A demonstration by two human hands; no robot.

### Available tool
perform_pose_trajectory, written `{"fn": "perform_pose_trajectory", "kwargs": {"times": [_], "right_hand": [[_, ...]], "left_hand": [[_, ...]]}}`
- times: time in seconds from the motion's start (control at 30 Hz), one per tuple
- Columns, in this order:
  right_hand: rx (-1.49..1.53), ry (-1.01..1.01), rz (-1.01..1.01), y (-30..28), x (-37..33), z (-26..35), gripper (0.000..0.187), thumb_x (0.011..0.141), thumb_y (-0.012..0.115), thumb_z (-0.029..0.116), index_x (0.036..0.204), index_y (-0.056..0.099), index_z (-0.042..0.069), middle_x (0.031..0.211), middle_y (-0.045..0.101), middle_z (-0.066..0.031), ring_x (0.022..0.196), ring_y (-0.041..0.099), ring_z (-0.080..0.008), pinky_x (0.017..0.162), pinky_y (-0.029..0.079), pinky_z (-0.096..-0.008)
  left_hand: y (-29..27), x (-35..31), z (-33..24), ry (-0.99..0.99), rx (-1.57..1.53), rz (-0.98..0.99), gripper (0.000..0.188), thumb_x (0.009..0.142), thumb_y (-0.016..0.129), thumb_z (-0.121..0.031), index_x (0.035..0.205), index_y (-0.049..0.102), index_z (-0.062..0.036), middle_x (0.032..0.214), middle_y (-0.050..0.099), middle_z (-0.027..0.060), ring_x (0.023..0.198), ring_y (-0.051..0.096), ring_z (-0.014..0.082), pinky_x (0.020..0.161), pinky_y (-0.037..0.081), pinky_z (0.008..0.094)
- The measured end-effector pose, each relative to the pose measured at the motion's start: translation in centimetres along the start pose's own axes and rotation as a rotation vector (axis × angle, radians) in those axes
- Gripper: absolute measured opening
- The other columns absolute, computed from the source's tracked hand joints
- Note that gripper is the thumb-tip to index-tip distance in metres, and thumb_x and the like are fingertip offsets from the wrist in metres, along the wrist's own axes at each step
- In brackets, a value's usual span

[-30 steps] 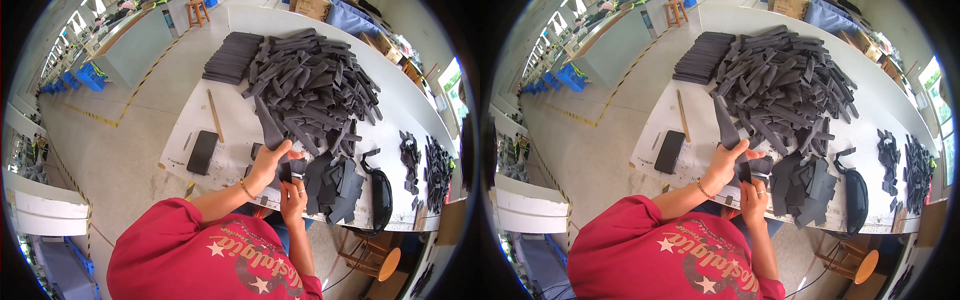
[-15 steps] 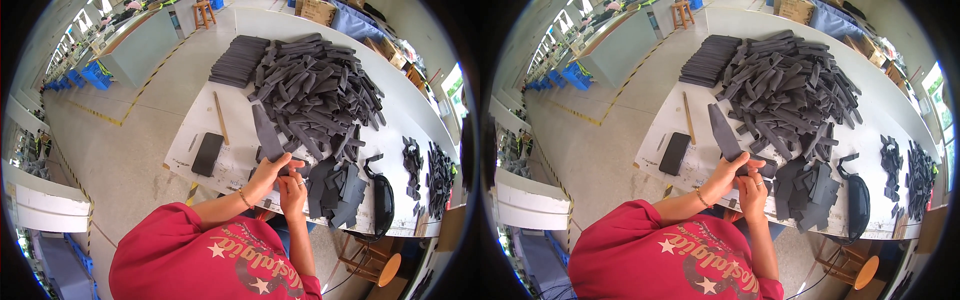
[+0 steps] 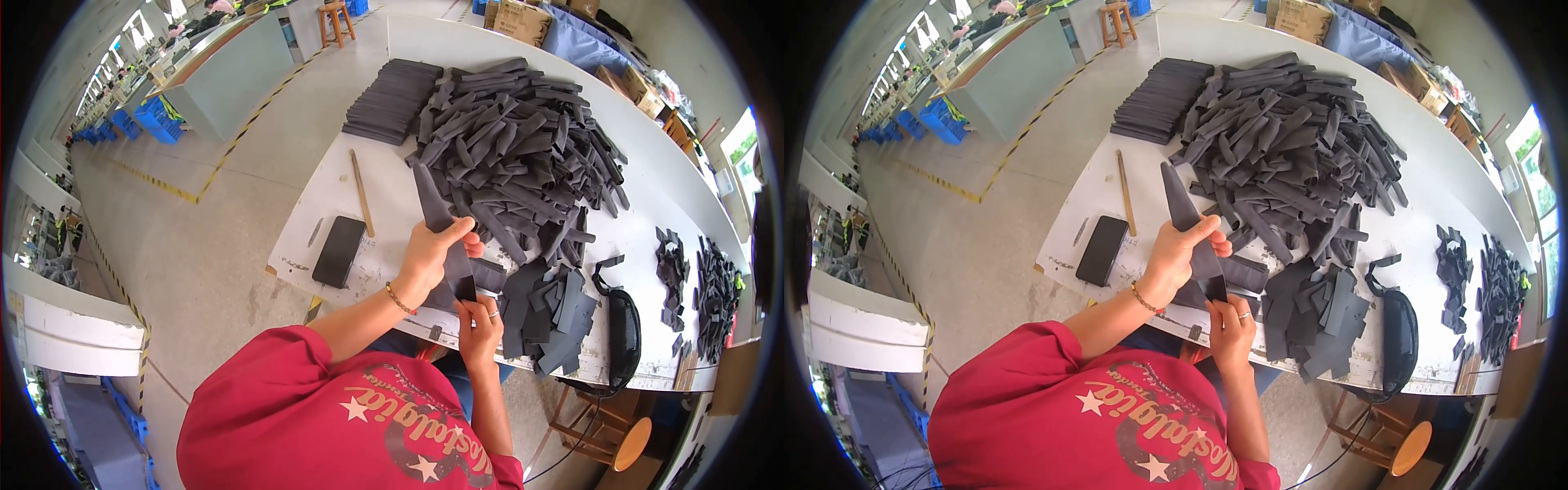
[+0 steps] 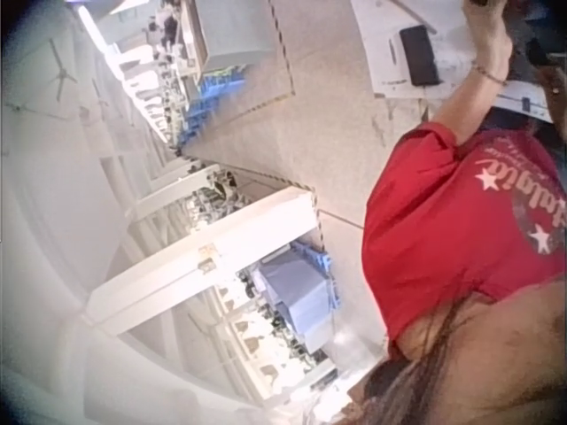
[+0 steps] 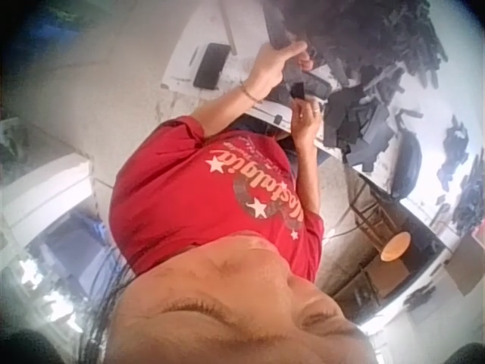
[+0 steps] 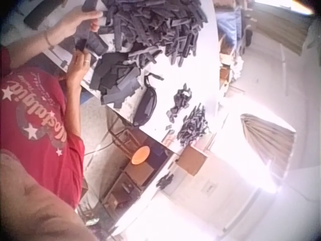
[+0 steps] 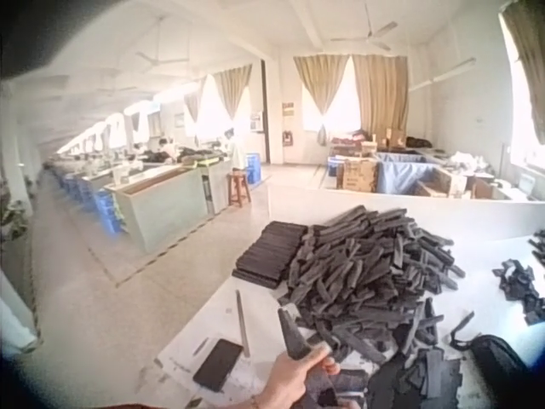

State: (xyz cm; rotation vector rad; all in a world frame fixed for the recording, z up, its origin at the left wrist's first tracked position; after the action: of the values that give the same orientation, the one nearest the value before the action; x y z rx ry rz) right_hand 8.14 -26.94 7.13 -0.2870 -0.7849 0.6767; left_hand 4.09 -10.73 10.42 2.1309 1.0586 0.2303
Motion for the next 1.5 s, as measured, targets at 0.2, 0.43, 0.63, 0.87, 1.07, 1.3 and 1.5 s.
{"fn": "perform_pose_trajectory", "kwargs": {"times": [0.2, 0.43, 0.63, 0.87, 1.07, 1.3, 1.5], "right_hand": [[-0.056, -0.167, -0.027, 0.8, 0.5, -0.8, 0.017, 0.075, 0.074, -0.003, 0.085, 0.061, 0.001, 0.091, 0.060, -0.0128, 0.074, 0.061, -0.0318, 0.062, 0.049, -0.0396], [-0.034, -0.198, 0.004, 1.0, 1.3, -0.8, 0.017, 0.074, 0.073, -0.004, 0.084, 0.060, 0.001, 0.090, 0.058, -0.0120, 0.075, 0.060, -0.0314, 0.063, 0.049, -0.0393], [-0.004, -0.156, 0.034, 0.5, 1.8, -0.7, 0.015, 0.076, 0.073, -0.003, 0.082, 0.060, 0.001, 0.087, 0.059, -0.0117, 0.070, 0.061, -0.0306, 0.061, 0.048, -0.0377], [0.061, -0.125, 0.070, 0.5, 2.6, 0.0, 0.014, 0.076, 0.072, -0.004, 0.080, 0.059, -0.002, 0.087, 0.059, -0.0141, 0.069, 0.061, -0.0317, 0.059, 0.049, -0.0389], [0.050, -0.070, 0.104, 0.5, 2.7, 0.4, 0.013, 0.076, 0.071, -0.005, 0.080, 0.058, -0.002, 0.088, 0.060, -0.0148, 0.070, 0.062, -0.0322, 0.060, 0.049, -0.0386], [0.102, 0.123, 0.029, 0.4, 2.1, -0.4, 0.015, 0.077, 0.074, -0.002, 0.088, 0.064, -0.002, 0.094, 0.060, -0.0104, 0.072, 0.061, -0.0195, 0.065, 0.050, -0.0311], [0.140, 0.215, -0.063, -0.2, 3.2, -0.6, 0.016, 0.080, 0.075, 0.006, 0.092, 0.067, -0.002, 0.097, 0.058, -0.0078, 0.084, 0.057, -0.0170, 0.071, 0.048, -0.0276]], "left_hand": [[-0.4, -1.8, 3.1, -0.116, -0.018, -0.082, 0.029, 0.083, 0.078, -0.025, 0.080, 0.061, -0.0019, 0.065, 0.061, 0.0082, 0.062, 0.067, 0.0225, 0.058, 0.055, 0.0340], [-1.0, -1.8, 4.2, -0.164, -0.021, -0.001, 0.030, 0.090, 0.071, -0.029, 0.076, 0.060, -0.0043, 0.065, 0.059, 0.0054, 0.075, 0.070, 0.0272, 0.071, 0.055, 0.0387], [-1.0, -2.1, 4.3, -0.193, -0.050, 0.075, 0.037, 0.092, 0.067, -0.031, 0.069, 0.061, -0.0036, 0.066, 0.060, 0.0066, 0.091, 0.069, 0.0271, 0.077, 0.054, 0.0371], [-1.2, -3.0, 4.7, -0.240, -0.054, 0.069, 0.039, 0.092, 0.067, -0.034, 0.069, 0.061, -0.0027, 0.070, 0.062, 0.0077, 0.096, 0.068, 0.0274, 0.078, 0.054, 0.0380], [-1.0, -3.4, 4.8, -0.248, -0.100, 0.054, 0.044, 0.091, 0.067, -0.039, 0.066, 0.060, -0.0029, 0.072, 0.063, 0.0084, 0.096, 0.068, 0.0282, 0.080, 0.054, 0.0372], [-1.5, -2.9, 4.3, -0.180, -0.206, 0.063, 0.036, 0.095, 0.060, -0.038, 0.107, 0.057, -0.0040, 0.089, 0.068, 0.0128, 0.101, 0.066, 0.0246, 0.084, 0.053, 0.0371], [-3.3, -1.7, 2.0, -0.028, -0.143, 0.090, 0.031, 0.097, 0.060, -0.021, 0.122, 0.060, -0.0024, 0.107, 0.068, 0.0136, 0.108, 0.063, 0.0266, 0.092, 0.052, 0.0393]]}}
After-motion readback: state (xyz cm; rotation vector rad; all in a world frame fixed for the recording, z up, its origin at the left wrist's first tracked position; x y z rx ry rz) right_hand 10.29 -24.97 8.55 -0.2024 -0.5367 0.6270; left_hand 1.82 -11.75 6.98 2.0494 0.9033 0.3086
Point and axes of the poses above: each hand's wrist, its own x-axis towards the middle knuckle, its own y-axis out of the palm, z = x × y, the point moved 3 cm from there along x, towards the middle knuckle
